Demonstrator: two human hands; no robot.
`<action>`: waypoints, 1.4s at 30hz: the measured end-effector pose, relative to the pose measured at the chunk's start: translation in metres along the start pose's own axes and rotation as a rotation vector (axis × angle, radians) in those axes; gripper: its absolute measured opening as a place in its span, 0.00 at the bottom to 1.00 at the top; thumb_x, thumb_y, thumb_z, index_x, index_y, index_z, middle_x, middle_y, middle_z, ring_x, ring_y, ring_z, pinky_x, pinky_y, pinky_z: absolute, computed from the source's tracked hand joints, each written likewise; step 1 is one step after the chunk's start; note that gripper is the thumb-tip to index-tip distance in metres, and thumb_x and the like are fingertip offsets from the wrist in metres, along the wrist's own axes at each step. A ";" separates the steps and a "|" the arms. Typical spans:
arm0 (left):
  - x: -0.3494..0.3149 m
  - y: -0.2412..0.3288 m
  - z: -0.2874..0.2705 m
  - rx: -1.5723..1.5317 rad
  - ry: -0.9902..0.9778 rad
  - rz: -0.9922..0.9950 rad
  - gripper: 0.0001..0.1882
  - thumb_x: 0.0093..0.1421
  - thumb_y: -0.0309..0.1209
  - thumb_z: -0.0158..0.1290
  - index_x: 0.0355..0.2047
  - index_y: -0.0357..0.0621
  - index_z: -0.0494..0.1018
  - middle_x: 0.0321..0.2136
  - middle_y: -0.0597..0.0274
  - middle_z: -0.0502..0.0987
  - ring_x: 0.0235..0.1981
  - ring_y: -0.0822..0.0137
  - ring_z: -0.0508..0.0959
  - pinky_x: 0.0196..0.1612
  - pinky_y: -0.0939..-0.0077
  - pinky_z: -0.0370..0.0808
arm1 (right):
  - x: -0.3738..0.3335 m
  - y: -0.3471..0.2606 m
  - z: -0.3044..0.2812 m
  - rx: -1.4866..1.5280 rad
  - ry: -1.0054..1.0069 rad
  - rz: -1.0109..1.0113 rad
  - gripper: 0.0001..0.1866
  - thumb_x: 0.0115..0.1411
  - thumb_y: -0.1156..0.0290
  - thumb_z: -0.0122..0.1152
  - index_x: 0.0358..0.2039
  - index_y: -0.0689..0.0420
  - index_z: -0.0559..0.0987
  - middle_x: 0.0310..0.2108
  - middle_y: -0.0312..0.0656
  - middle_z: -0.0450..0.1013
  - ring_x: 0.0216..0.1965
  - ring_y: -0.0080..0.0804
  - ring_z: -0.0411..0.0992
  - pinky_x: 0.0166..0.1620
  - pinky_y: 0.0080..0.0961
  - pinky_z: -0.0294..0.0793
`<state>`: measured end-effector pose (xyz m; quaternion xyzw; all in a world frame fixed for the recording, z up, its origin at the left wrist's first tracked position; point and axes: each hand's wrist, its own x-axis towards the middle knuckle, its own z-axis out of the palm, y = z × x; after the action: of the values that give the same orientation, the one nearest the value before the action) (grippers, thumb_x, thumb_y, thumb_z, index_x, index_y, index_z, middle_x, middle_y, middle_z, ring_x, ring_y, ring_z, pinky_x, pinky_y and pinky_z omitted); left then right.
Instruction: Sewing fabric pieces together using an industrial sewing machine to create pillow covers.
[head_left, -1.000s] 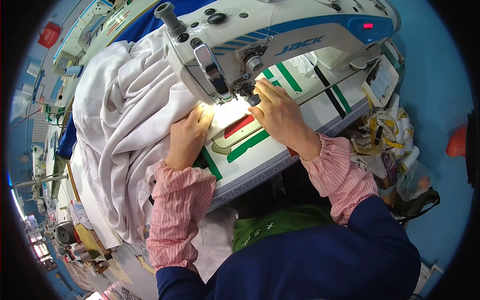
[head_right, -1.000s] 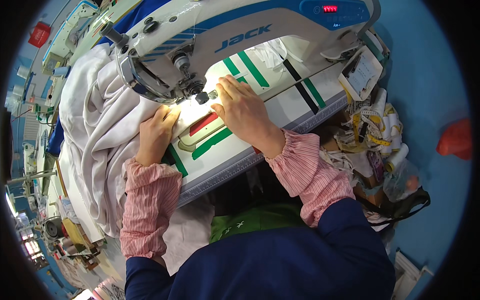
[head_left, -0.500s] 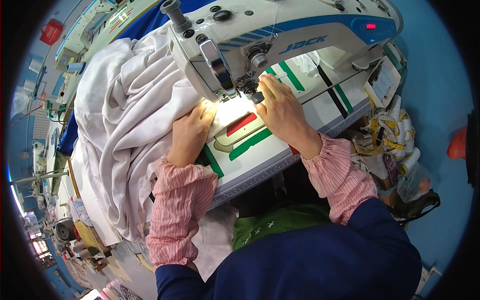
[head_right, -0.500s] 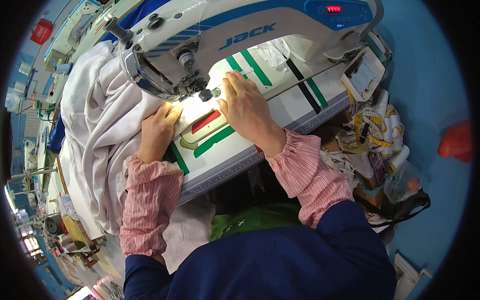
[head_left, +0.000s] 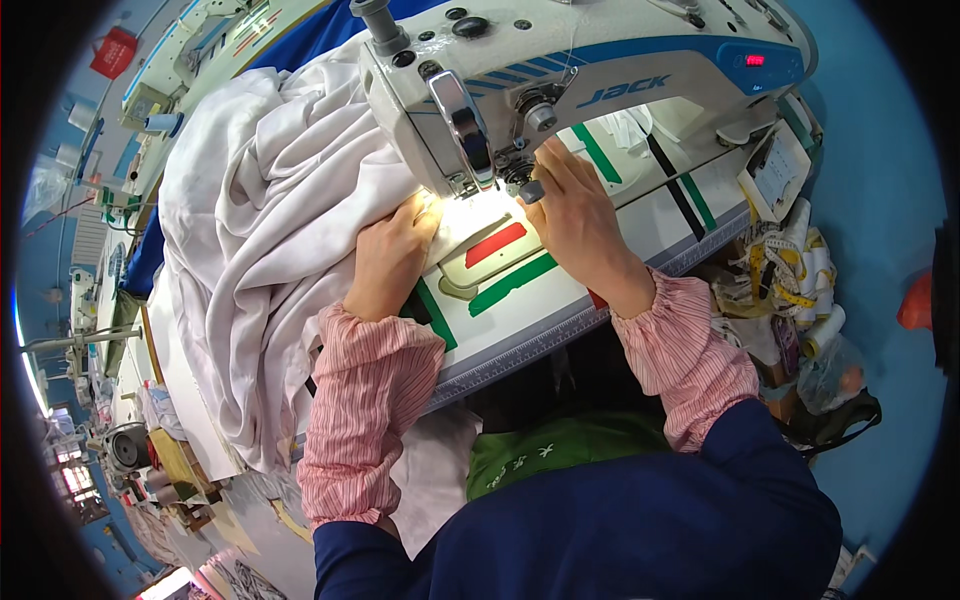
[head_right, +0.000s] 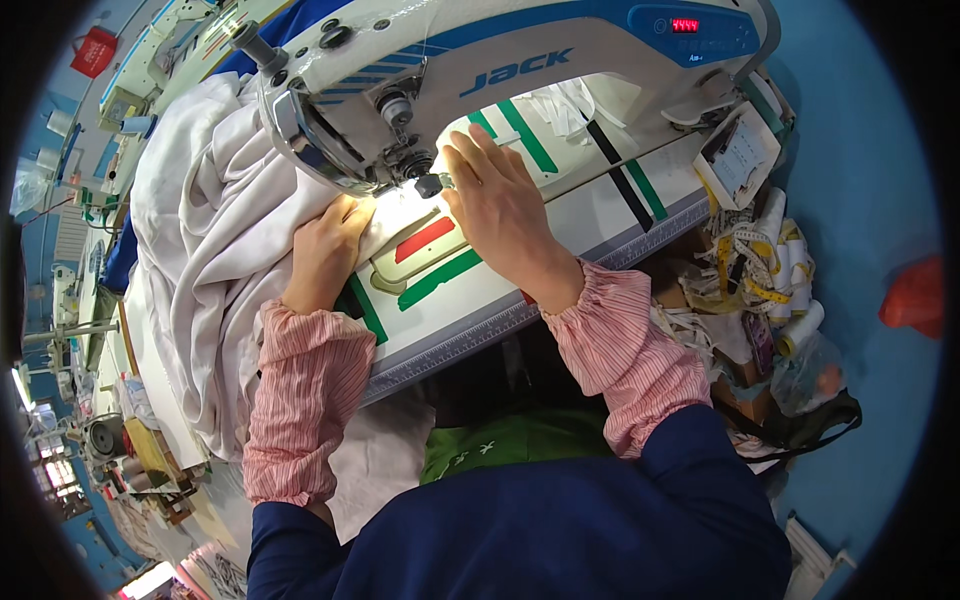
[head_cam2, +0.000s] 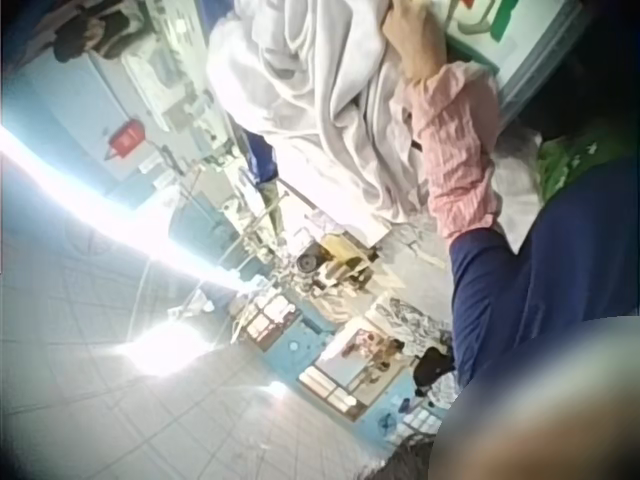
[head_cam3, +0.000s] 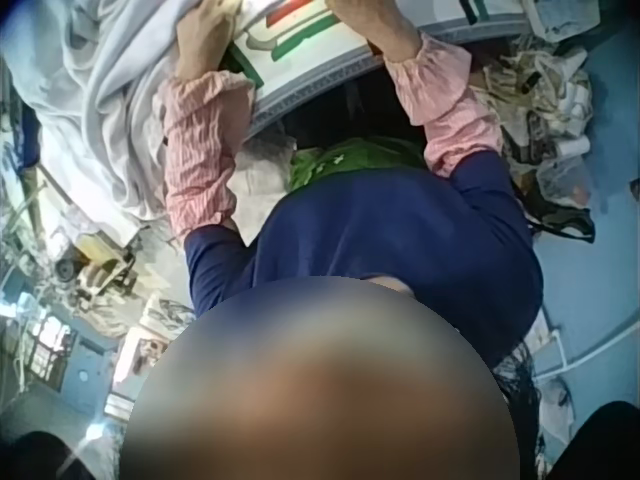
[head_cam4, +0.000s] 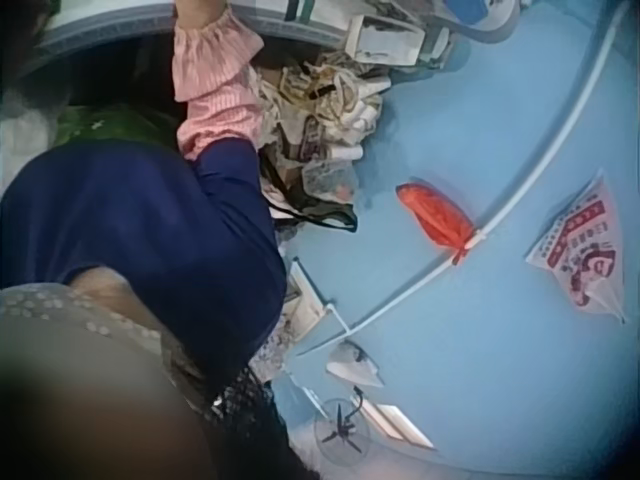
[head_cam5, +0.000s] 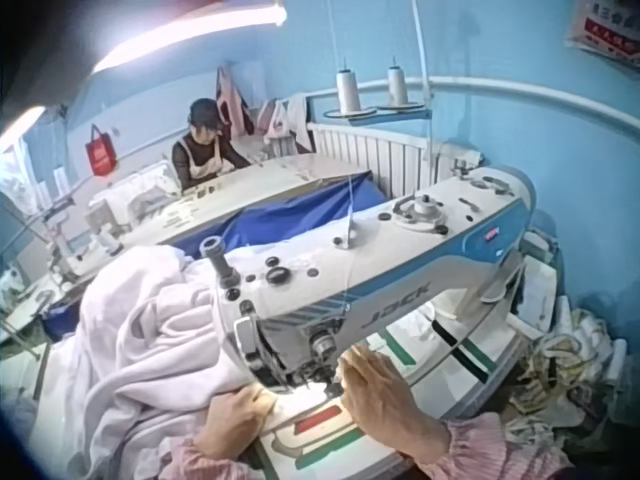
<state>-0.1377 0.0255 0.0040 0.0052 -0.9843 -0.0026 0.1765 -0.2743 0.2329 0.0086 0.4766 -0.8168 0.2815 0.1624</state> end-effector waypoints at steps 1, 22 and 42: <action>0.001 0.001 0.001 0.000 0.002 0.002 0.12 0.56 0.29 0.55 0.41 0.49 0.78 0.36 0.62 0.76 0.29 0.59 0.80 0.32 0.67 0.77 | 0.005 0.000 0.000 0.068 0.023 -0.007 0.20 0.56 0.73 0.63 0.49 0.66 0.73 0.52 0.51 0.70 0.57 0.46 0.68 0.58 0.39 0.68; 0.004 0.000 0.000 0.027 -0.015 0.024 0.14 0.53 0.27 0.53 0.42 0.45 0.78 0.36 0.58 0.76 0.29 0.62 0.80 0.29 0.68 0.78 | 0.017 0.000 0.013 0.327 0.127 0.034 0.08 0.52 0.79 0.67 0.31 0.59 0.77 0.25 0.43 0.72 0.30 0.40 0.71 0.32 0.34 0.68; 0.001 0.007 -0.006 0.003 -0.041 0.081 0.13 0.53 0.28 0.53 0.41 0.45 0.78 0.36 0.60 0.74 0.29 0.64 0.79 0.29 0.70 0.77 | 0.004 -0.002 0.006 0.100 -0.140 -0.252 0.11 0.54 0.74 0.60 0.38 0.50 0.81 0.34 0.38 0.77 0.41 0.42 0.71 0.52 0.35 0.70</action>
<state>-0.1367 0.0325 0.0103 -0.0343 -0.9871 0.0058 0.1561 -0.2749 0.2256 0.0064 0.6014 -0.7448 0.2653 0.1150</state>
